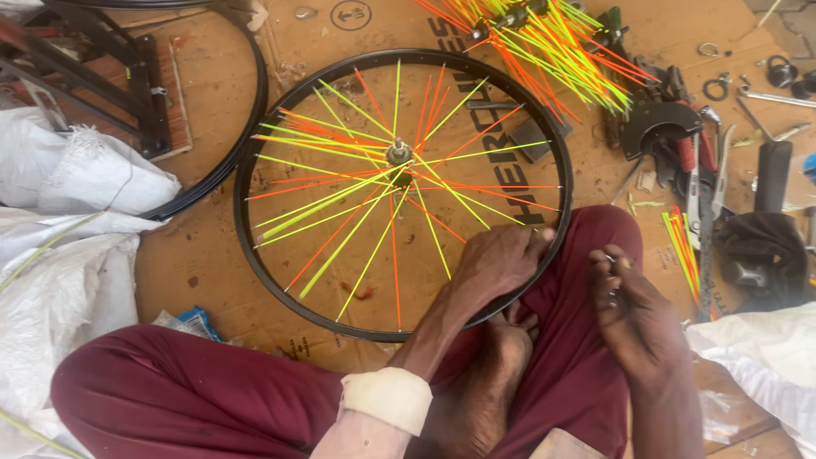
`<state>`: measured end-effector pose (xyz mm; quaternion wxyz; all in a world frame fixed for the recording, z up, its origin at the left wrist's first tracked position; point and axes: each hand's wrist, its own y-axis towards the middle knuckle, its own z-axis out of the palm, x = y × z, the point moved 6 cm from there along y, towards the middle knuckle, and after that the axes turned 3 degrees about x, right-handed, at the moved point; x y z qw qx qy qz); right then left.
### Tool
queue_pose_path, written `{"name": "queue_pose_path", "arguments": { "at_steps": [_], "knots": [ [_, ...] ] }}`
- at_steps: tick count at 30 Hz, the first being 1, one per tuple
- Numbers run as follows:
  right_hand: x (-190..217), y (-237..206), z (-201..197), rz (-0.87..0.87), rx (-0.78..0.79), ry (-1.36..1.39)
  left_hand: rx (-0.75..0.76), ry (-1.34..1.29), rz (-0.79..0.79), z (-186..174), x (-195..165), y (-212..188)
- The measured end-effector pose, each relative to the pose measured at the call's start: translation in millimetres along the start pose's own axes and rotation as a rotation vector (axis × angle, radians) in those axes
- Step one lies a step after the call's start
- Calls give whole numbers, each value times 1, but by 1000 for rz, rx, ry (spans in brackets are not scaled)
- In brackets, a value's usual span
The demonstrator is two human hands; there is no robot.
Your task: The person sits on the floor and installs spokes into a bicycle wheel rim. They insert the spoke ends into the rim holes and tighten the nipples by hand to secure them. The person works methodically around the wheel, adding spokes one by one.
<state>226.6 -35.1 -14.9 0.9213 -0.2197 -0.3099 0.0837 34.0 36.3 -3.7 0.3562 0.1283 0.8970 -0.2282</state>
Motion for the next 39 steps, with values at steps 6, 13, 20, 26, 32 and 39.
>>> {"name": "queue_pose_path", "arguments": {
  "at_steps": [6,13,20,26,32,39],
  "knots": [
    [-14,1,-8,78,100,228,-361,-180,202,-17,0,-34],
    [-35,-6,-1,26,80,-49,-530,94,351,-30,-5,-81],
    [-26,-2,-1,78,33,307,-404,36,243,-72,45,-148],
    [-33,-3,15,17,-6,-93,-362,203,228,-37,30,-158],
    [-16,-16,26,-177,-77,-525,-417,148,295,-23,30,-145],
    [-13,-12,19,-211,-63,-636,-374,206,300,-22,23,-139]
  ]
}}
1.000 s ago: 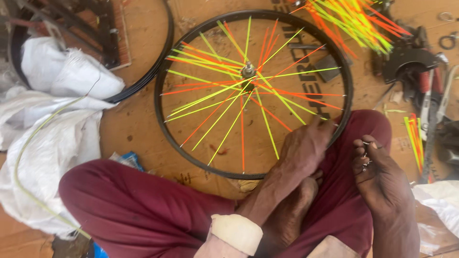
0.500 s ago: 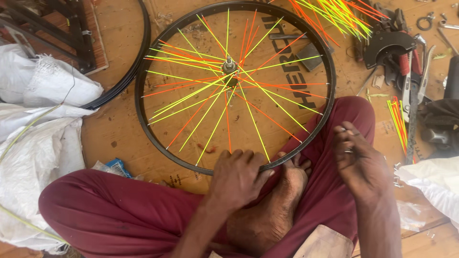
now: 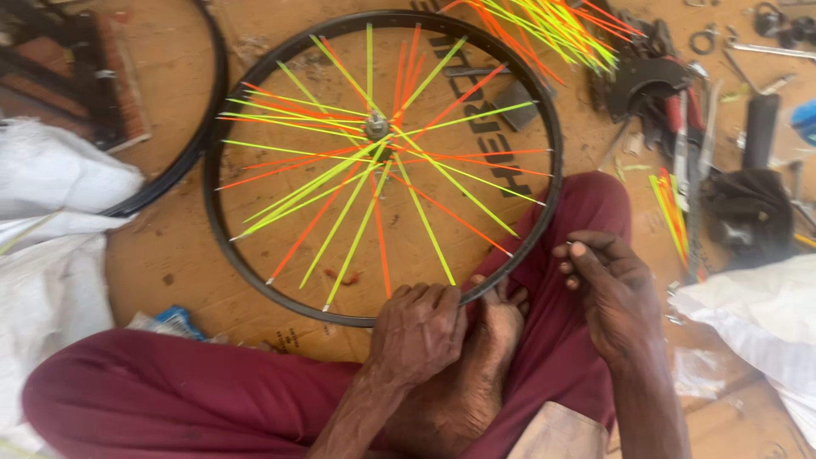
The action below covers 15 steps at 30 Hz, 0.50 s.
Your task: The person sits on the floor and installs spokes into a bicycle wheel rim. They insert the spoke ends into the rim holes and tighten the nipples by hand to secure them. The person works methodically around the wheel, adding spokes one by one.
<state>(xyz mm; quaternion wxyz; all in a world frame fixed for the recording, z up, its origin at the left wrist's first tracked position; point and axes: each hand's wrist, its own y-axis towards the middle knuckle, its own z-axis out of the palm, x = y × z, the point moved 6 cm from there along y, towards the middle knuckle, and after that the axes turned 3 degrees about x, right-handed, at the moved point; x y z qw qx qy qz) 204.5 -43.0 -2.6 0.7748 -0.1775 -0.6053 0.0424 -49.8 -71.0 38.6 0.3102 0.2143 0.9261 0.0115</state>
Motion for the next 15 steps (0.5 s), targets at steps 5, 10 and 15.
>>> {"name": "queue_pose_path", "arguments": {
  "at_steps": [5,10,15],
  "knots": [
    [0,-3,6,-7,-5,-11,-109,-87,-28,-30,-6,-2],
    [-4,-7,17,-22,5,-65,-331,-399,-329,-12,0,26],
    [-10,-12,24,-39,22,-79,-621,-493,-549,33,27,73]
  ]
}}
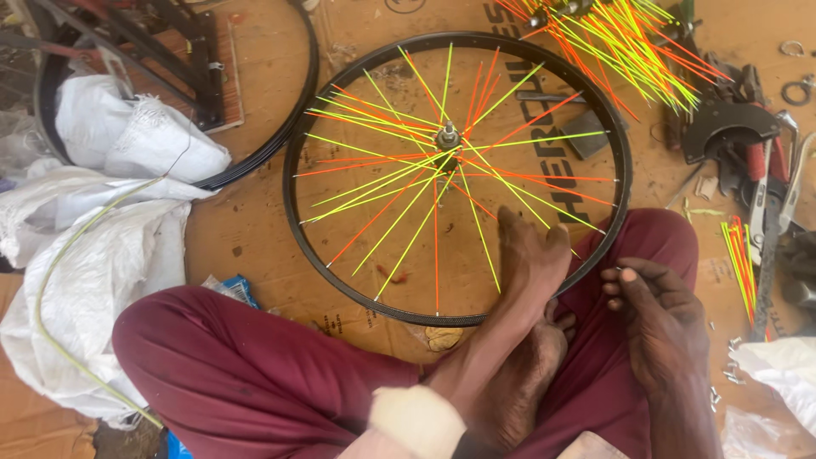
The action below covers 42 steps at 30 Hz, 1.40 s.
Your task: The person sits on the floor and installs spokes into a bicycle wheel rim. They insert the spoke ends into the rim holes and tighten the nipples by hand to secure them. The person works methodically around the wheel, adding spokes one by one.
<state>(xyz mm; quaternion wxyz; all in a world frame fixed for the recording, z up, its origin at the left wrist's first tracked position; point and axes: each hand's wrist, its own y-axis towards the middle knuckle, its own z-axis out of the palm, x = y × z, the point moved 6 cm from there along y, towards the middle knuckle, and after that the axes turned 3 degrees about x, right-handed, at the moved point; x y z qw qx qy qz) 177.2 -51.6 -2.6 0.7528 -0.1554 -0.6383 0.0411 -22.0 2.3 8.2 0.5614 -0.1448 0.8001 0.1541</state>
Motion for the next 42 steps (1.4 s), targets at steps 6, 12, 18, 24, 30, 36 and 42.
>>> {"name": "queue_pose_path", "arguments": {
  "at_steps": [6,12,18,24,30,36,42],
  "knots": [
    [0,-5,2,-38,21,24,508,-595,-641,70,55,2],
    [7,5,-13,-77,12,-60,562,-348,-513,80,44,0],
    [12,20,-25,-48,-9,-146,512,2,-331,84,18,2],
    [23,28,-19,-51,-79,-376,449,-7,-282,79,14,7],
    [23,31,-4,-124,-104,-521,438,-179,-344,76,10,4],
    [19,29,2,-189,-40,-514,424,-127,-341,74,8,4],
    [15,28,4,-198,-62,-568,411,-56,-309,69,11,4]
  ]
}}
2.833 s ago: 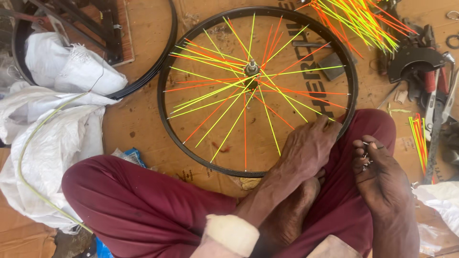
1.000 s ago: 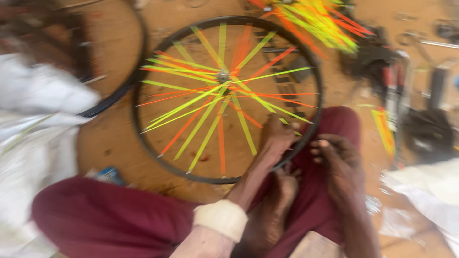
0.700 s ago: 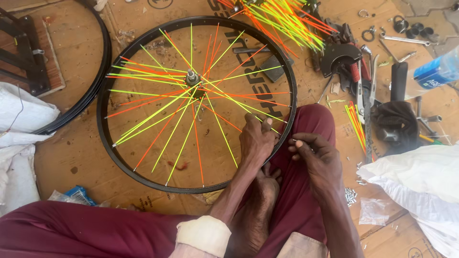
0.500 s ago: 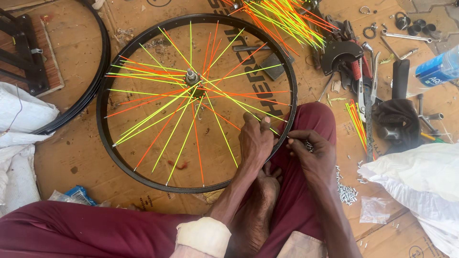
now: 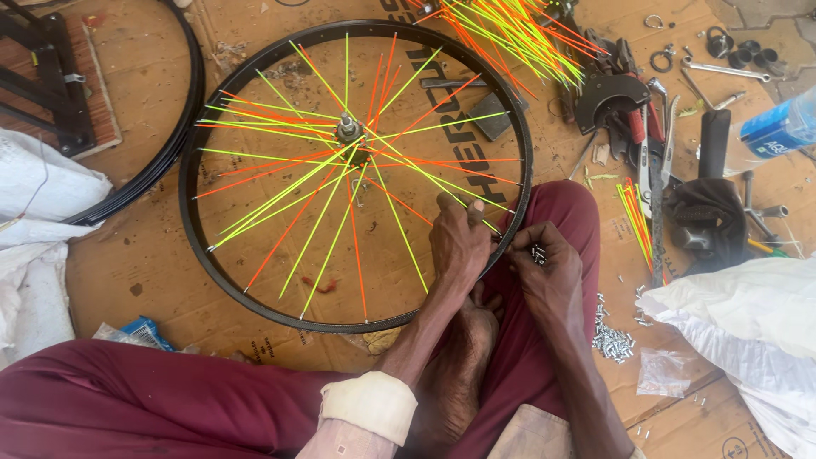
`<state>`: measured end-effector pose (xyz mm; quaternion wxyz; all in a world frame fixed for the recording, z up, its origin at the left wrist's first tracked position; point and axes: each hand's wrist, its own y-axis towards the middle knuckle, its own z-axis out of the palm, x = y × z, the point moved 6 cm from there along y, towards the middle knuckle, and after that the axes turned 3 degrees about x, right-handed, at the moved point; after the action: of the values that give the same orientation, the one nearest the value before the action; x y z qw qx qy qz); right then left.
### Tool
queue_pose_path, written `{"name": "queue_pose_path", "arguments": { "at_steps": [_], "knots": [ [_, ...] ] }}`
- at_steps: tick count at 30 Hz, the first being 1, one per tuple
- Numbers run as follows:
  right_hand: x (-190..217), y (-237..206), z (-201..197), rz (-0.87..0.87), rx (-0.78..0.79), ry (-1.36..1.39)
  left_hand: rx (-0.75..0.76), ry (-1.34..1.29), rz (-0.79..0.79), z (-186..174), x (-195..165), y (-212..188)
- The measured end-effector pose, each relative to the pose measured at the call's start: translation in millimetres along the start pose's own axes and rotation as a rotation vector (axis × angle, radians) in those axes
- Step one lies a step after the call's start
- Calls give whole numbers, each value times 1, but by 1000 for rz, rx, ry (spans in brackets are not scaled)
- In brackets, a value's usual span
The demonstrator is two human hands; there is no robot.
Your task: The person sits on the floor and installs spokes into a bicycle wheel rim. They insert the spoke ends into the rim holes and tighten the nipples by hand to secure them. The person works methodically around the wheel, adding spokes one by one.
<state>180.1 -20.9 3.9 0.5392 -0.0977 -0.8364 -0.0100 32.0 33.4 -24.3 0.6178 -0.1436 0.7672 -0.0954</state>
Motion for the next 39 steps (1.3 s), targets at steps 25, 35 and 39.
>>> {"name": "queue_pose_path", "arguments": {
  "at_steps": [25,35,39],
  "knots": [
    [19,-4,2,56,35,-364,13,31,-14,-8,13,0],
    [16,-10,6,-154,6,-342,16,25,-19,-7,17,1],
    [4,-10,6,43,51,-275,44,2,-77,-11,14,-3]
  ]
}}
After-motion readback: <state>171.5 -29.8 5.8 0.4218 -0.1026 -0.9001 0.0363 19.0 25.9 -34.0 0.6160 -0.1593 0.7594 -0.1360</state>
